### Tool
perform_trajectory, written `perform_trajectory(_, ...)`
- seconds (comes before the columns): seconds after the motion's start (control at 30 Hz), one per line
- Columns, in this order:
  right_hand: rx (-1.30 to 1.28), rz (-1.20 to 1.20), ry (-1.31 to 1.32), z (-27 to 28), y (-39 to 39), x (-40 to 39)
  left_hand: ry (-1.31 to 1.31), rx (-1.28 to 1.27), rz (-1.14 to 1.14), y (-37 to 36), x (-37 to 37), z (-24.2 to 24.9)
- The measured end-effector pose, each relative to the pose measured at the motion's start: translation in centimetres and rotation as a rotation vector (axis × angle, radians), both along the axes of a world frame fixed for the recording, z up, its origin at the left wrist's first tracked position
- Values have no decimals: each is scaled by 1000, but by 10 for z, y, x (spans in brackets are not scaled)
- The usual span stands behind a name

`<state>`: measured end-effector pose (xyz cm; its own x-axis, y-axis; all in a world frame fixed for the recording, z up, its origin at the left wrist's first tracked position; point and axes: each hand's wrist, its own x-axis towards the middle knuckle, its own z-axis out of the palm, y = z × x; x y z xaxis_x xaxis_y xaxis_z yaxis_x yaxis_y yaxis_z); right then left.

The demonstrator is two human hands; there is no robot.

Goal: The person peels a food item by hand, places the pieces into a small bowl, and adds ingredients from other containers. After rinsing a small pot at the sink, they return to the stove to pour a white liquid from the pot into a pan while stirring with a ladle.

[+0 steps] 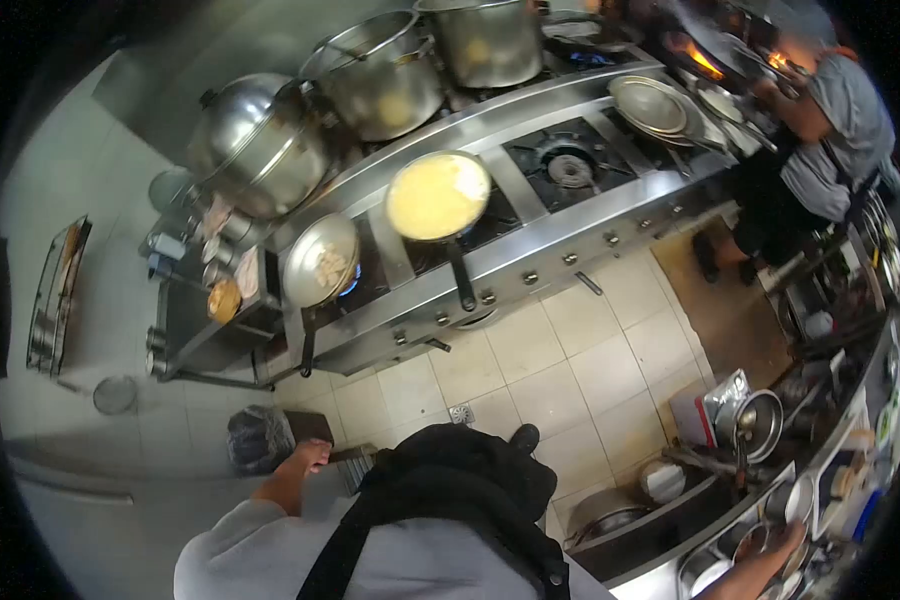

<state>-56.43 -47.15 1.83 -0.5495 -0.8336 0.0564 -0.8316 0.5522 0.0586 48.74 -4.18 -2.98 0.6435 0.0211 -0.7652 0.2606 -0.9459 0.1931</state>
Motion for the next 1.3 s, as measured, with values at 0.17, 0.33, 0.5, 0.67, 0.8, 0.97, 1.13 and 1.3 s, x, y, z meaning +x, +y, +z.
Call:
perform_trajectory(0.17,-30,20,-36,-6,25,13,-290,-309,280,-23,35,6)
perform_trajectory(0.33,-65,97,8,36,14,38,-522,-657,206,-92,78,45)
perform_trajectory(0.5,-145,252,108,130,-26,98,-143,-548,-53,-135,105,68)
perform_trajectory(0.67,-206,565,186,203,-84,218,133,-652,34,-142,130,17)
perform_trajectory(0.8,-512,802,-100,191,-111,390,97,-701,-55,-158,116,19)
perform_trajectory(0.97,-247,621,-1107,224,-64,717,490,-673,-386,-147,154,36)
perform_trajectory(1.13,-69,816,-1200,242,-2,965,38,-868,-166,-118,238,-17)
perform_trajectory(1.3,115,960,-1322,236,10,1084,-941,-761,505,-30,405,13)
